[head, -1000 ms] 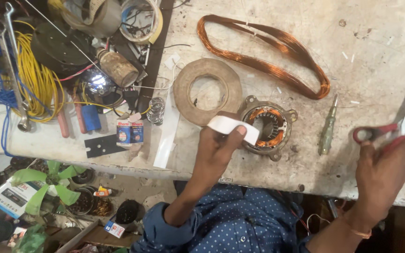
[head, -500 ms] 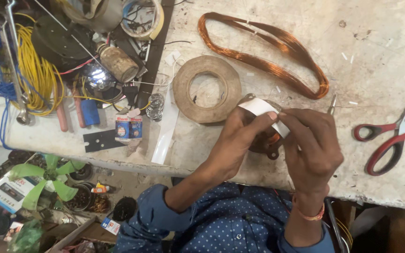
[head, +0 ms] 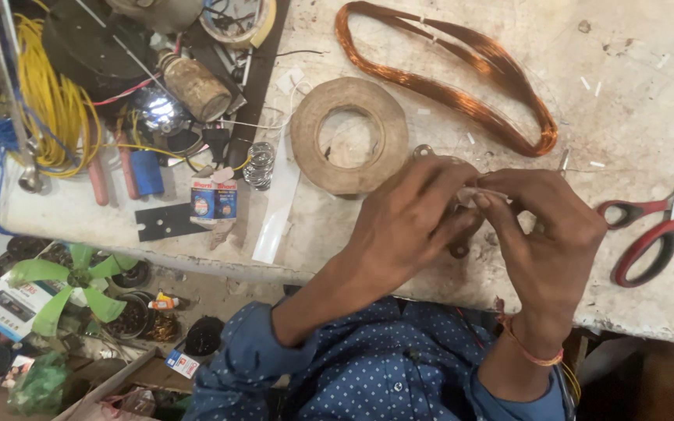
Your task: The person wraps white insulating tape around a copper-wound stator, cuts the tape with scissors, and uses a screwdriver to adjust the windings. The person repeats this process multiple times on the same component.
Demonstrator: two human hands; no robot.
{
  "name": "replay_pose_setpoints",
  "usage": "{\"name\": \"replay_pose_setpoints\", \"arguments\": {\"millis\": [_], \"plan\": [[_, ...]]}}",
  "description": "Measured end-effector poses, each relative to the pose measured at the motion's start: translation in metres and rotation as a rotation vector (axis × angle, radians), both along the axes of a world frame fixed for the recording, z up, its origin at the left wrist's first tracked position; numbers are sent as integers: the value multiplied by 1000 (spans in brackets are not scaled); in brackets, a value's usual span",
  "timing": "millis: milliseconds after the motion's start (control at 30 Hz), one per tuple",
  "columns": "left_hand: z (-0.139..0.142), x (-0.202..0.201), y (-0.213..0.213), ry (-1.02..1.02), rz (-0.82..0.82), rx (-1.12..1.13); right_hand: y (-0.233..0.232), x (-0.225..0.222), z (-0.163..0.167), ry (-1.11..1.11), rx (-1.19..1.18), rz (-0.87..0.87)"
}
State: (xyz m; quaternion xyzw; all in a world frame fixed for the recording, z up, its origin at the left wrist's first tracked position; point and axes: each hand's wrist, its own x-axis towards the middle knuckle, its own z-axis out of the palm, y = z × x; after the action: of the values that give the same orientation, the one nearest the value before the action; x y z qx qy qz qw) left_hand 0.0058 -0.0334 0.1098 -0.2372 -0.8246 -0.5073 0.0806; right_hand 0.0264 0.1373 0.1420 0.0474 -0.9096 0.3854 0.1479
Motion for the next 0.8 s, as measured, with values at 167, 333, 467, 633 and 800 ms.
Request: {"name": "replay_pose_setpoints", "arguments": {"millis": [167,333,467,633,800], "plan": [[-13,-12,-12,-20,-27,-17,2,-3,-7,-9,5,-11],[-16,-26,-26,-187,-105,74,1,-10,-7,-35,-79,-65],[-14,-26,-22,-164,-29,18,-8,-14,5,36,-21,-48],[-11,-18,-4,-23,56,46,-14,-14,12,161,95,82],[-12,-12,-6,-115,69,10,-2,-12,-5,24,85,70]]}}
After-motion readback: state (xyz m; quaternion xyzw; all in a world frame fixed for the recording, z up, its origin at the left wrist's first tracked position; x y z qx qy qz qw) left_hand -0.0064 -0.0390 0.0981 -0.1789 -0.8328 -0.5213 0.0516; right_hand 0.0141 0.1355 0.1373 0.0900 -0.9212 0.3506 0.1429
